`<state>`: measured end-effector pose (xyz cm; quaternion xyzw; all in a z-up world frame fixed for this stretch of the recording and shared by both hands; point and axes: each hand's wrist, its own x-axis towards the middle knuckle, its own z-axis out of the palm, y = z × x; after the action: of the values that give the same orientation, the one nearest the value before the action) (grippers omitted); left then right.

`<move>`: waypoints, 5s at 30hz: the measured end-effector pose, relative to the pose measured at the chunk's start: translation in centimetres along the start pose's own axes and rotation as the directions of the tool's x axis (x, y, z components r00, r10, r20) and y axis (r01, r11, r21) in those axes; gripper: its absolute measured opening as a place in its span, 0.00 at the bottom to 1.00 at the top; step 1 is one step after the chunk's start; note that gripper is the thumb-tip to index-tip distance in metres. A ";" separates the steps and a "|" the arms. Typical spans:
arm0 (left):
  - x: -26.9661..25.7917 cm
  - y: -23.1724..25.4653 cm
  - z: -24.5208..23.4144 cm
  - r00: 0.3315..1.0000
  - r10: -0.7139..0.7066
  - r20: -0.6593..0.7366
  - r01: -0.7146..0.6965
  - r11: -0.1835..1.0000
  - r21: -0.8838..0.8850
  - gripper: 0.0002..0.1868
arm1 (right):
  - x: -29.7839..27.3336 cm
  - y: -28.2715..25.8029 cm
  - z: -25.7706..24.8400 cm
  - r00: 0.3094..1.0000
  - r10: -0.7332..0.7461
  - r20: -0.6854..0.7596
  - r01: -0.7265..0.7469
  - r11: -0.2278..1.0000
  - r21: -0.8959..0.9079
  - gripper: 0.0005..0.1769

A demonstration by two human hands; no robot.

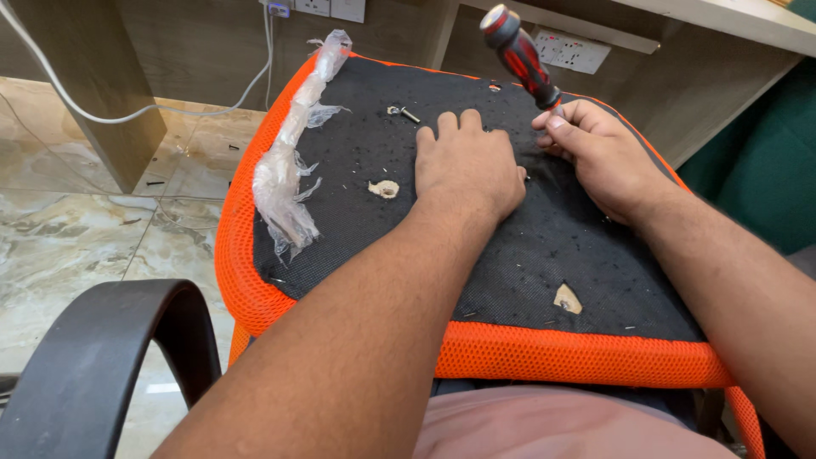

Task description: The person uses a screwdriver to remove multiple screws from the underside of an orange and black office chair seat. The screws and washers are placed on the seat surface as they are removed.

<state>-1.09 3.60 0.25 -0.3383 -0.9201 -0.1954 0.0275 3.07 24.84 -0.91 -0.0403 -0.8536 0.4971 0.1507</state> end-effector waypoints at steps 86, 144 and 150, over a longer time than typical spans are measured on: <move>-8.9 -5.3 -5.0 0.942 -0.335 -0.012 0.312 0.891 -0.329 0.14 | -0.3 -7.1 10.6 0.969 -0.136 0.208 -0.005 0.825 0.565 0.09; -8.1 -6.1 -4.6 0.947 -0.312 -0.075 0.268 0.898 -0.350 0.15 | 0.0 -7.7 12.6 0.989 -0.122 0.079 0.089 0.939 0.331 0.11; -8.1 -5.9 -4.8 0.950 -0.304 -0.072 0.265 0.907 -0.328 0.18 | -0.2 -8.2 12.5 0.981 -0.144 0.126 0.105 0.956 0.274 0.11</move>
<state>1.06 -7.26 1.21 -0.1877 -0.9132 -0.3616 0.0004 0.20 10.20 0.36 0.0705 -0.7887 0.5981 0.1236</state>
